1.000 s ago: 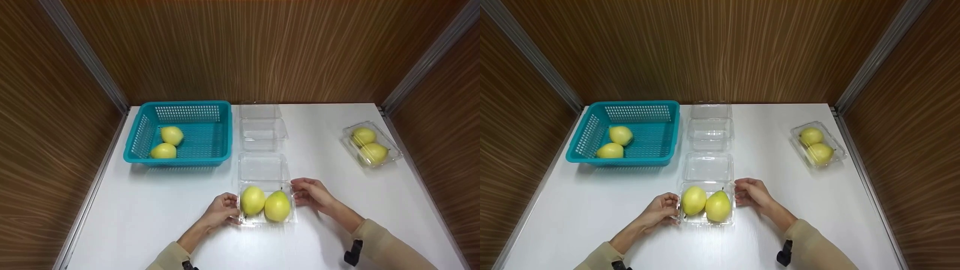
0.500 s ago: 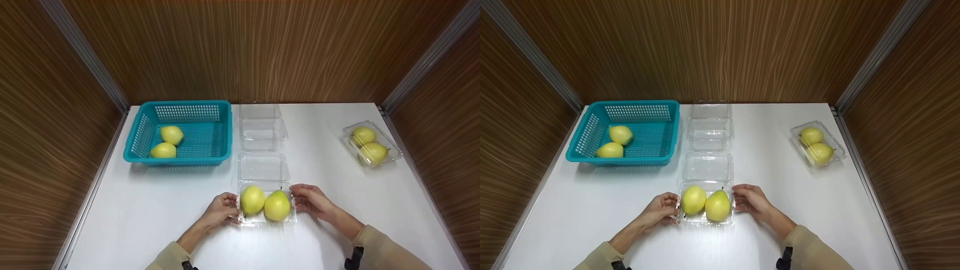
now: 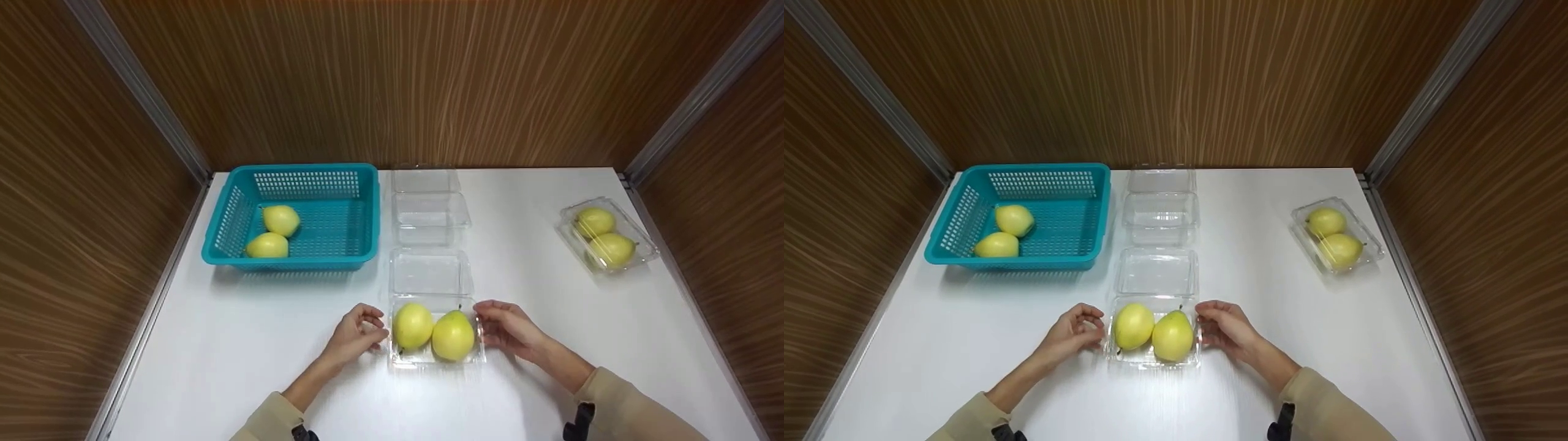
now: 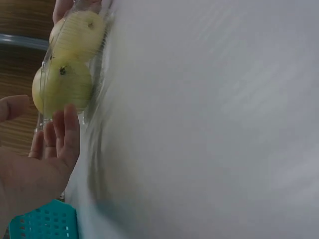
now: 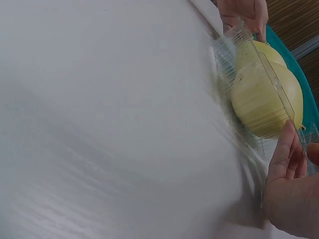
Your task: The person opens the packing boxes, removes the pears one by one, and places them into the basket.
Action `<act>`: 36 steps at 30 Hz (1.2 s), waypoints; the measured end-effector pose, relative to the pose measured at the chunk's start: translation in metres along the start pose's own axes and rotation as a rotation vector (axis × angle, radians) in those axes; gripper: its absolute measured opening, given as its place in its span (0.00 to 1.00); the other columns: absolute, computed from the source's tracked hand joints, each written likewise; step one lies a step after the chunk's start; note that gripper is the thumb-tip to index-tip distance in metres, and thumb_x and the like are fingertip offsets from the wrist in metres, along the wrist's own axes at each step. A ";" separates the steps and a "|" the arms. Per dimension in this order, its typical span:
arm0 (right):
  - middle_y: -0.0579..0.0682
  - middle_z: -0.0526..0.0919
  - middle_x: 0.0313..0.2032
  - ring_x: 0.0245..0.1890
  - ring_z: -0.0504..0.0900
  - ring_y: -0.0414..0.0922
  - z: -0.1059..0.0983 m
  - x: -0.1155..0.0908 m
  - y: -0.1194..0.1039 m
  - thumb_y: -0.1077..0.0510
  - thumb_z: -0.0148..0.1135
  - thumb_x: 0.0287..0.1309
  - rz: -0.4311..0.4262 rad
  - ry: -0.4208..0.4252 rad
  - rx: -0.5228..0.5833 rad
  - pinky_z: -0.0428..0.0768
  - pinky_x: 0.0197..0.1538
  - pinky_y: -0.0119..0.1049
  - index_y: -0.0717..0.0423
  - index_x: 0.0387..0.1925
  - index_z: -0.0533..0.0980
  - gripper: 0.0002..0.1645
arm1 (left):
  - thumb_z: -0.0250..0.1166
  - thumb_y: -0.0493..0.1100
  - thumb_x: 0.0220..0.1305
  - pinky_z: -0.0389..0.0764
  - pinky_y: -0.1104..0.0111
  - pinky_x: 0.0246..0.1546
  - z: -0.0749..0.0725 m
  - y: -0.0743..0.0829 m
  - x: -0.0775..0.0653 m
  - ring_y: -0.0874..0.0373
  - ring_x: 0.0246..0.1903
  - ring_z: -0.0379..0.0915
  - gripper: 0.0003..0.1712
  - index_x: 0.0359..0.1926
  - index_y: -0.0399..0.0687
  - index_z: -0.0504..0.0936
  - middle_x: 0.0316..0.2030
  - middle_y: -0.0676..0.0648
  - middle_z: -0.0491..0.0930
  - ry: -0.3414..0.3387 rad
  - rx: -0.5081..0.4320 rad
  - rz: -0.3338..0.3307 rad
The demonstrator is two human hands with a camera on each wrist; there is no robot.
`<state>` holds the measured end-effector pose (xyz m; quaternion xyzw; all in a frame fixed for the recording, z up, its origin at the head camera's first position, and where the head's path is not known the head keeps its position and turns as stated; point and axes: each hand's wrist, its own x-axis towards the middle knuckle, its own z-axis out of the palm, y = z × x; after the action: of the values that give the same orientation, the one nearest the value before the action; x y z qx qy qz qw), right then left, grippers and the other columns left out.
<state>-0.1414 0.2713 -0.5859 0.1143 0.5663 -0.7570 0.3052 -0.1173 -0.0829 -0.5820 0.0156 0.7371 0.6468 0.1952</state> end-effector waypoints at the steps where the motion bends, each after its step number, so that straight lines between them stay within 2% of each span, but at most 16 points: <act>1: 0.42 0.83 0.29 0.23 0.82 0.36 0.000 0.000 0.000 0.60 0.59 0.75 -0.001 0.004 0.000 0.87 0.30 0.27 0.57 0.46 0.79 0.06 | 0.70 0.40 0.64 0.86 0.68 0.40 -0.002 0.003 0.000 0.57 0.36 0.80 0.23 0.56 0.36 0.75 0.45 0.42 0.80 0.013 0.064 0.033; 4: 0.42 0.83 0.29 0.24 0.82 0.35 0.000 -0.001 -0.001 0.59 0.59 0.75 -0.001 0.004 -0.003 0.87 0.30 0.27 0.57 0.46 0.79 0.06 | 0.70 0.42 0.64 0.84 0.65 0.47 -0.006 0.012 0.000 0.55 0.42 0.80 0.22 0.56 0.39 0.77 0.49 0.40 0.82 0.016 0.254 0.142; 9: 0.42 0.83 0.30 0.24 0.82 0.35 -0.001 -0.001 -0.001 0.59 0.59 0.75 -0.003 -0.010 -0.004 0.87 0.31 0.27 0.57 0.46 0.78 0.06 | 0.72 0.44 0.65 0.83 0.50 0.59 -0.011 0.024 -0.001 0.45 0.54 0.81 0.25 0.59 0.41 0.78 0.56 0.42 0.83 -0.047 0.546 0.325; 12: 0.42 0.83 0.30 0.24 0.82 0.35 -0.001 -0.001 -0.001 0.59 0.59 0.75 -0.004 -0.010 -0.003 0.87 0.31 0.27 0.57 0.47 0.78 0.06 | 0.73 0.48 0.65 0.82 0.50 0.62 -0.011 0.032 -0.001 0.46 0.60 0.79 0.28 0.62 0.44 0.78 0.59 0.45 0.82 -0.082 0.705 0.388; 14: 0.42 0.83 0.31 0.25 0.82 0.35 -0.001 -0.001 -0.001 0.60 0.58 0.75 -0.008 -0.009 -0.004 0.87 0.31 0.27 0.57 0.47 0.78 0.06 | 0.72 0.51 0.64 0.82 0.52 0.64 -0.009 0.037 -0.001 0.49 0.62 0.77 0.29 0.64 0.47 0.79 0.60 0.48 0.82 -0.105 0.793 0.408; 17: 0.42 0.83 0.31 0.25 0.82 0.36 -0.001 -0.002 -0.001 0.60 0.58 0.75 -0.012 -0.011 -0.003 0.87 0.32 0.27 0.57 0.47 0.78 0.05 | 0.72 0.52 0.64 0.82 0.54 0.65 -0.006 0.044 0.001 0.52 0.63 0.76 0.30 0.64 0.48 0.78 0.61 0.49 0.81 -0.147 0.891 0.448; 24: 0.42 0.84 0.30 0.25 0.82 0.36 0.000 -0.002 -0.001 0.60 0.59 0.75 -0.019 -0.011 -0.013 0.87 0.31 0.27 0.57 0.46 0.78 0.05 | 0.73 0.55 0.63 0.81 0.57 0.66 -0.001 0.054 0.008 0.52 0.66 0.73 0.34 0.67 0.50 0.77 0.65 0.47 0.77 -0.218 1.138 0.614; 30: 0.41 0.84 0.30 0.25 0.82 0.35 0.000 -0.001 -0.001 0.59 0.60 0.74 -0.025 0.002 -0.046 0.86 0.31 0.26 0.57 0.46 0.79 0.06 | 0.73 0.58 0.63 0.81 0.58 0.67 0.007 0.056 0.014 0.51 0.69 0.71 0.37 0.69 0.53 0.74 0.69 0.46 0.73 -0.275 1.259 0.634; 36: 0.41 0.83 0.30 0.25 0.81 0.35 0.000 0.000 -0.001 0.59 0.59 0.75 -0.024 0.008 -0.055 0.86 0.31 0.26 0.57 0.47 0.78 0.06 | 0.73 0.61 0.64 0.81 0.60 0.67 0.017 0.053 0.018 0.52 0.69 0.70 0.40 0.71 0.52 0.72 0.69 0.46 0.72 -0.308 1.303 0.640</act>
<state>-0.1420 0.2711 -0.5850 0.1022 0.5893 -0.7444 0.2969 -0.1410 -0.0534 -0.5373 0.4328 0.8952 0.0940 0.0495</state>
